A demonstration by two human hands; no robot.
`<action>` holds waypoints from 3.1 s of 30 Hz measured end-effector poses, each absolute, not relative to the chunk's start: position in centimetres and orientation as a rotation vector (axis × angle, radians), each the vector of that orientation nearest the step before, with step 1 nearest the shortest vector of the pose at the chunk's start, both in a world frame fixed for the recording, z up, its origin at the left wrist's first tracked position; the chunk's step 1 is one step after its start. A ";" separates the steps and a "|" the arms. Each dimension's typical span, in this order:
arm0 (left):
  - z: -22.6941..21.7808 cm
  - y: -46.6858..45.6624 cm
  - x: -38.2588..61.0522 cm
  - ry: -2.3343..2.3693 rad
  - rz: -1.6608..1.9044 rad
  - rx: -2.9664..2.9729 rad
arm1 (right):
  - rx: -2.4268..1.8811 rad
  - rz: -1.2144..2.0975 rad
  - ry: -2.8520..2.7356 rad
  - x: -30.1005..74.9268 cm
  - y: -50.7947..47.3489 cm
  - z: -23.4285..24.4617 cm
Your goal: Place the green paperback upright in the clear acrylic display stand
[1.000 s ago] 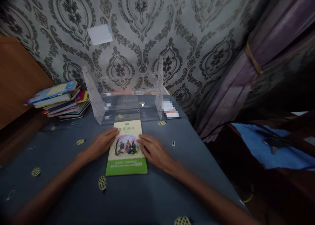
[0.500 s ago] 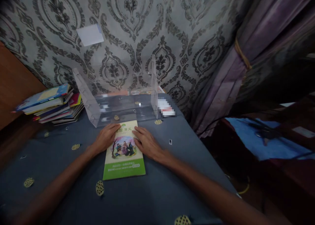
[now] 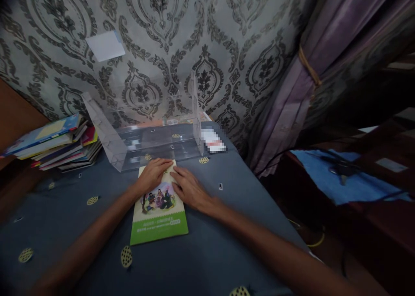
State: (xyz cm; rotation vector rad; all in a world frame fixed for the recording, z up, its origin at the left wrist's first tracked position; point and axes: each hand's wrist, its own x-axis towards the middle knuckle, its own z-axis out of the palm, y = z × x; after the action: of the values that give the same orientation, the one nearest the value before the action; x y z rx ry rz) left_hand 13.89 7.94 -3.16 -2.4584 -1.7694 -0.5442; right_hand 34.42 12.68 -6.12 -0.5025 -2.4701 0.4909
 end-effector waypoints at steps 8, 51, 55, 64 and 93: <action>-3.7 8.2 13.6 -1.757 -0.671 -2.457 | -0.609 0.441 -2.513 33.0 14.7 -5.6; -3.0 8.0 13.7 -1.785 -0.448 -2.505 | -0.601 0.468 -2.531 34.2 13.7 -5.6; -3.1 7.8 13.6 -1.720 -0.526 -2.553 | -0.580 0.485 -2.531 35.0 12.8 -5.8; -3.3 7.9 13.6 -1.695 -0.503 -2.558 | -0.571 0.499 -2.527 35.5 12.5 -5.9; -3.6 5.3 13.8 -1.553 -0.575 -2.680 | -0.544 0.545 -2.564 37.4 10.7 -5.2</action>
State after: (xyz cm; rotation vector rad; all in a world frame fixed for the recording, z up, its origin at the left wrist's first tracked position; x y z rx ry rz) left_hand 13.76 5.27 -3.56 -2.6801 -1.5534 -0.5754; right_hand 37.40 10.67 -5.16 -0.5440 -2.5642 0.5455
